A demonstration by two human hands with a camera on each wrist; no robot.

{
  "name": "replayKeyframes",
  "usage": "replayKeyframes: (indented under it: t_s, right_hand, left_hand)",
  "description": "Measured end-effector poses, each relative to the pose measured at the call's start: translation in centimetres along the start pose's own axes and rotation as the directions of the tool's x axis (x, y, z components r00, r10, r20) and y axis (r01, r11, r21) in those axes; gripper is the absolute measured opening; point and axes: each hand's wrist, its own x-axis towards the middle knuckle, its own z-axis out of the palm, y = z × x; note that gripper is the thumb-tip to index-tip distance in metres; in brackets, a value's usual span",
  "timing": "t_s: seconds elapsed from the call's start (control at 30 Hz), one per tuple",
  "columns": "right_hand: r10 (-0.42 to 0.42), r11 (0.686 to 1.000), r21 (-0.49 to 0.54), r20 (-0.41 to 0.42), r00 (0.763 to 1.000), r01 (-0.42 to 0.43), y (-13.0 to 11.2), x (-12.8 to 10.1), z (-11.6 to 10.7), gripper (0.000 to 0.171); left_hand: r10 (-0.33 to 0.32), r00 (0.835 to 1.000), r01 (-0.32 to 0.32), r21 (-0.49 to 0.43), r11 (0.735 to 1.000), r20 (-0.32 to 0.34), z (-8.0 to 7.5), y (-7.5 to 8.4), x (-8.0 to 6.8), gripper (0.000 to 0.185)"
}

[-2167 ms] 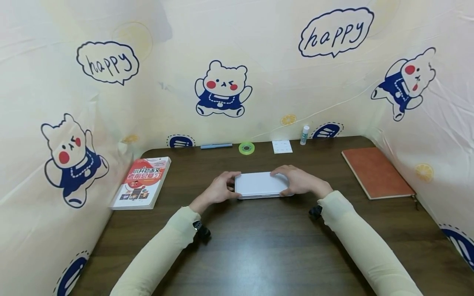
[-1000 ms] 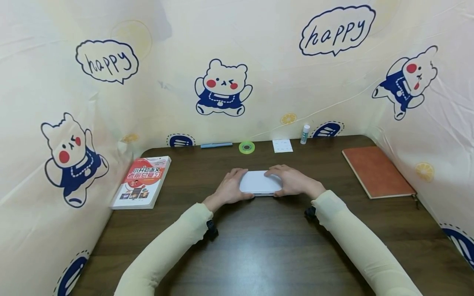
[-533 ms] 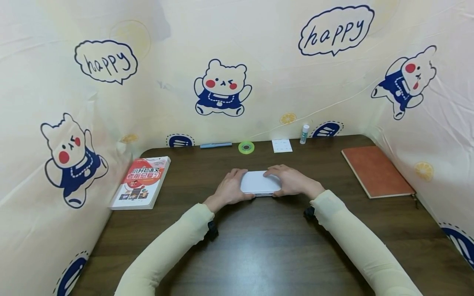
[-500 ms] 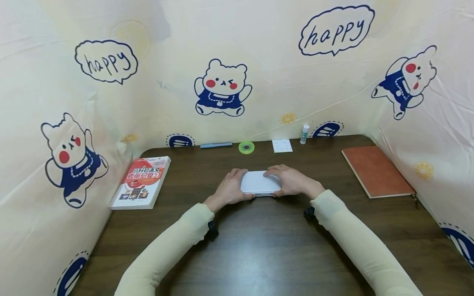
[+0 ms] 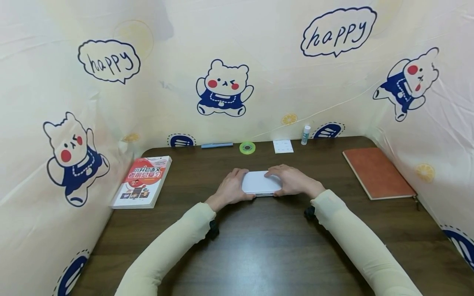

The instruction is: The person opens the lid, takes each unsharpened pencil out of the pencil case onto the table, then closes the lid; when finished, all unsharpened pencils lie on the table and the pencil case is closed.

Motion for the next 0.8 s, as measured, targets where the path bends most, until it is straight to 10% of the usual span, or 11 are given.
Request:
replayKeyframes:
  t_s: [0.8]
  right_hand:
    - [-0.024, 1.0, -0.014, 0.004, 1.0, 0.024, -0.07, 0.12, -0.5, 0.06]
  left_hand:
    - [0.006, 1.0, -0.006, -0.022, 1.0, -0.006, -0.14, 0.31, -0.1, 0.092]
